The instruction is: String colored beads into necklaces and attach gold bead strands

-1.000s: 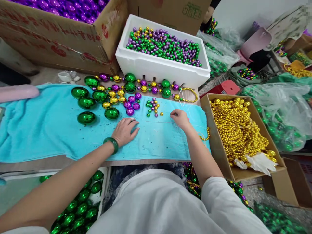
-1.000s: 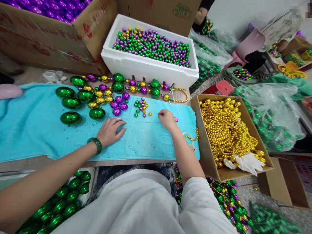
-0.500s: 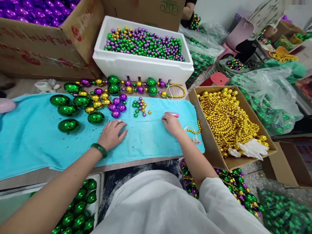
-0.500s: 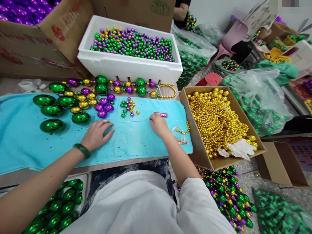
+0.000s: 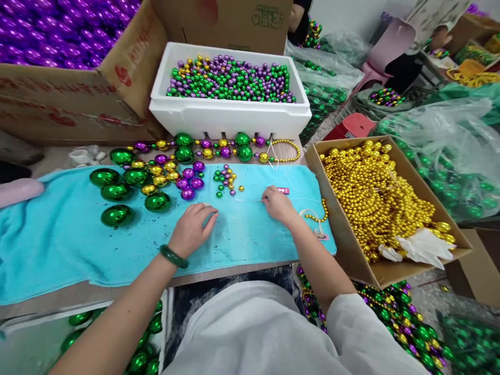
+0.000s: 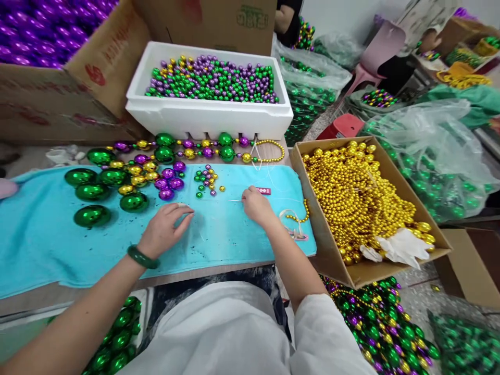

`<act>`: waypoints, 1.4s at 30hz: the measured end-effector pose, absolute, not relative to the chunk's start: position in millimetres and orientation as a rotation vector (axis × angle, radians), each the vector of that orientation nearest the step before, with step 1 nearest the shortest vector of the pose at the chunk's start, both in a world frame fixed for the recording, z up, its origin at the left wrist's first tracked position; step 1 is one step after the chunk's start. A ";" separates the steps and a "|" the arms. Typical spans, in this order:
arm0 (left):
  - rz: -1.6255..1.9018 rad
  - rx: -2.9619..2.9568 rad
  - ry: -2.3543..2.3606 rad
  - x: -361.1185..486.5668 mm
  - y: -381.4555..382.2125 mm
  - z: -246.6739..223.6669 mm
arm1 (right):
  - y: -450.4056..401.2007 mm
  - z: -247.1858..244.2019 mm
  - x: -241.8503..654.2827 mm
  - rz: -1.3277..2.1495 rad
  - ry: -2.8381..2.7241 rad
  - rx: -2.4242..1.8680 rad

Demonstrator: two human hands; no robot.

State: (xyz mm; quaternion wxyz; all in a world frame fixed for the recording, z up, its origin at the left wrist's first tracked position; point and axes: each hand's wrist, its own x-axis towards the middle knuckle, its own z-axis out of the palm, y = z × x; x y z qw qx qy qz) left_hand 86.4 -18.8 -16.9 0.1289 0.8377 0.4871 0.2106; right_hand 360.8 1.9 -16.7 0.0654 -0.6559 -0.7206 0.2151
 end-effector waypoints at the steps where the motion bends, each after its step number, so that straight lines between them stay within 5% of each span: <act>1: 0.630 2.385 1.427 91.1 -23.6 -13.6 | 0.9 -13.2 363.5 0.673 -2.133 -1.947; 8: 0.832 1.725 1.346 133.1 -41.8 -13.7 | -15.1 5.4 363.2 0.783 -1.872 -1.569; 14: 1.078 1.220 1.199 158.7 -35.4 -11.1 | -35.1 2.5 341.3 1.239 -1.663 -1.442; 23: 0.960 1.663 1.175 142.3 -26.5 -1.2 | -46.6 -4.9 347.0 1.367 -1.500 -1.395; 32: 0.612 2.175 1.727 102.4 12.3 -20.1 | -36.8 -12.9 365.1 1.251 -1.164 -1.474; 42: 0.585 2.092 1.719 131.5 34.8 -39.0 | -38.0 -23.8 358.0 1.250 -1.112 -1.477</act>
